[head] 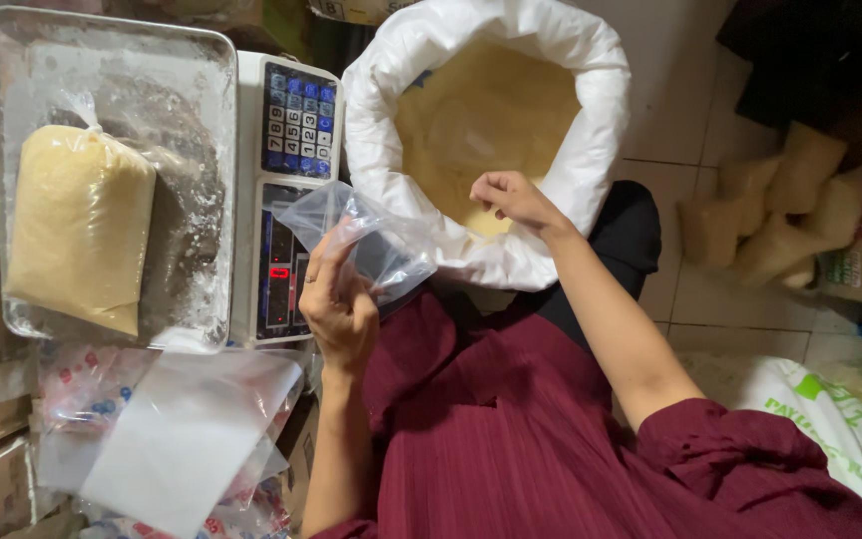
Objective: The person scoops a granular substance from a large sack into a plastic bag placed on a digital scale. They adjust the amount to reach a target weight, then tie the bag and set it aside. The process is repeated for a second bag.
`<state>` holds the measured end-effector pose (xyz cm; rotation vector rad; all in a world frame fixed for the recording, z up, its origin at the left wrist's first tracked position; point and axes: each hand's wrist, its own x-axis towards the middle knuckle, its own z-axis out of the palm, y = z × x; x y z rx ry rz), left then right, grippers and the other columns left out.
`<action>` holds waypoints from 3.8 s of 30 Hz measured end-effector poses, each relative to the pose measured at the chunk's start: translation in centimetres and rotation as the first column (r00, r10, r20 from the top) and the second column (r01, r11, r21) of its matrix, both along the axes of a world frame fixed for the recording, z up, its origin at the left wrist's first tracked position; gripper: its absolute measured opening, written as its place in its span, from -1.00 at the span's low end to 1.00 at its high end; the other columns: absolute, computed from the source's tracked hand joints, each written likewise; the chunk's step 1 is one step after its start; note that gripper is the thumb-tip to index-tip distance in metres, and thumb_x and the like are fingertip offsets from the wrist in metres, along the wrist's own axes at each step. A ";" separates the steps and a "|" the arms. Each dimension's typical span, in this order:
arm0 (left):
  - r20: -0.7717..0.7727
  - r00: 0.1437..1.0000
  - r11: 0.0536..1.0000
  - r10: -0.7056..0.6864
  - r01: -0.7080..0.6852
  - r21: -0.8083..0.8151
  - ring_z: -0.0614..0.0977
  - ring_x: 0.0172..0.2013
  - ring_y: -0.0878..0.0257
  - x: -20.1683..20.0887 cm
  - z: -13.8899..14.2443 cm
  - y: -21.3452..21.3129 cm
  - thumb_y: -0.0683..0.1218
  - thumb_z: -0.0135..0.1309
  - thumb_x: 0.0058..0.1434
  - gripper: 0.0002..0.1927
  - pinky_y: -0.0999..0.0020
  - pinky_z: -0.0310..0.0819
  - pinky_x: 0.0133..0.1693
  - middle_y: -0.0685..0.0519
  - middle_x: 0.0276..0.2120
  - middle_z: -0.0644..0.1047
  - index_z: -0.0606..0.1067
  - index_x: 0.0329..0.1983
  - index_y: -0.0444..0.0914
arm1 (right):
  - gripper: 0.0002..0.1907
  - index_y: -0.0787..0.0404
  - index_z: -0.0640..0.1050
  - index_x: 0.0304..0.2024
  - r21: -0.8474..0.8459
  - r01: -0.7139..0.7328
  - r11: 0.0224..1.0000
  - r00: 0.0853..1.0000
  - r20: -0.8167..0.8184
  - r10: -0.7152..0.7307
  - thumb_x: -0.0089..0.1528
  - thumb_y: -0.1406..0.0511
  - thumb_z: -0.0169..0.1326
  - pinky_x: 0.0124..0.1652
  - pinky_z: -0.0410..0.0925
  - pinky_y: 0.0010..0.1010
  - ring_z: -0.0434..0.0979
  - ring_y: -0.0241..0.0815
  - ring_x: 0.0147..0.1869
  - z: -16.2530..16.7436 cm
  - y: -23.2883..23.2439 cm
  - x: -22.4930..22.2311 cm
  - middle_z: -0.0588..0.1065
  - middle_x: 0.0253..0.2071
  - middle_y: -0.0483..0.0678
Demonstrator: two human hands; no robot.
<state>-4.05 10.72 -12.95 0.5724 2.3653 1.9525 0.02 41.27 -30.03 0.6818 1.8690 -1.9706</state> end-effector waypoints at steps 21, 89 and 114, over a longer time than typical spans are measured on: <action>-0.154 0.988 0.992 -0.005 -0.014 -0.122 0.61 -0.40 0.26 1.8 0.2 0.6 -0.39 -0.26 -0.04 -0.30 0.43 0.57 -0.33 -0.23 0.17 0.54 0.53 0.20 -0.30 | -0.89 0.22 0.66 -0.25 0.126 0.093 0.988 0.975 -0.213 -0.064 0.31 0.29 0.21 -0.24 0.28 -0.60 0.38 -0.49 -0.26 8.2 1.2 8.3 0.53 -0.30 -0.26; 0.047 0.998 0.999 0.031 -0.032 0.022 0.63 0.03 0.10 -0.5 -0.7 -2.7 -0.50 -0.30 -0.02 -0.29 0.46 0.70 -0.25 -0.22 0.24 0.46 0.50 0.21 -0.35 | 0.18 -0.13 0.20 0.43 0.915 -0.402 0.028 0.895 0.386 0.222 -0.18 0.13 0.50 0.15 0.13 0.38 0.00 0.36 0.48 4.9 5.6 -12.6 0.02 0.46 0.24; 0.112 0.994 1.000 0.005 -0.008 0.027 0.62 -0.33 0.32 -1.5 -0.8 -2.6 -0.49 -0.23 0.09 -0.35 0.50 0.56 -0.28 -0.13 0.22 0.51 0.50 0.24 -0.32 | -0.03 0.43 -0.02 0.54 0.997 0.052 -0.051 0.998 -0.050 0.036 0.19 0.33 0.14 0.24 0.27 -0.08 0.09 0.44 0.49 2.1 3.1 -10.1 0.10 0.45 0.37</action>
